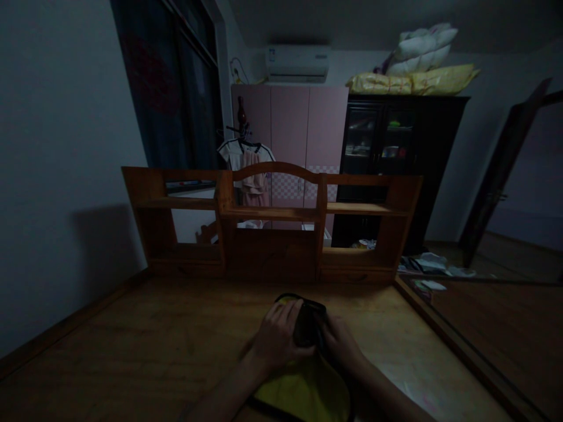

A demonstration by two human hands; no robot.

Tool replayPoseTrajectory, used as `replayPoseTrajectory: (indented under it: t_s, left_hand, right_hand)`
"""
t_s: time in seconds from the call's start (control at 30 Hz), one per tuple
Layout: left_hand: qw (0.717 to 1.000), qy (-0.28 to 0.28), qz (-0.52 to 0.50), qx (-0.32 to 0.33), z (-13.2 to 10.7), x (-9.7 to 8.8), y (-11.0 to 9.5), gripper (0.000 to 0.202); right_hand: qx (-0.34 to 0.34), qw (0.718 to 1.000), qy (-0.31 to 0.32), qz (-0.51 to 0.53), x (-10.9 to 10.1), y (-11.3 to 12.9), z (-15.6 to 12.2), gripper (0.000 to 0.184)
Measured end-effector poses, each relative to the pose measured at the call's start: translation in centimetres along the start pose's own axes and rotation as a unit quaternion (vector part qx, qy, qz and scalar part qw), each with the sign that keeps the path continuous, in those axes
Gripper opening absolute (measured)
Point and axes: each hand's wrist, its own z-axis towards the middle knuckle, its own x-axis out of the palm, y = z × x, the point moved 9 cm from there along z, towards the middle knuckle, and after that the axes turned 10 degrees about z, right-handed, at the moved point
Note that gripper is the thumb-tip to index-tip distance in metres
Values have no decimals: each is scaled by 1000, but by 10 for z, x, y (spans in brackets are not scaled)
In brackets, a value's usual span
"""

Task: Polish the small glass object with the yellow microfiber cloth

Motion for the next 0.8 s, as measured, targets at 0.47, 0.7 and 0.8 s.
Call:
replayPoseTrajectory:
  t_s: [0.47,0.7,0.8]
  left_hand:
    - [996,-75,-55,10,2,-24,5,79]
    - [988,-123,-82,48,-1,-40,-3,85]
    - [988,-120,-84,43,0,-40,-2,86]
  right_hand:
    - [170,849,65,495,33,-4,-4,42]
    - [173,840,64,510,27,-1,-11,38]
    - [165,834,58,524,28,-6,-9,40]
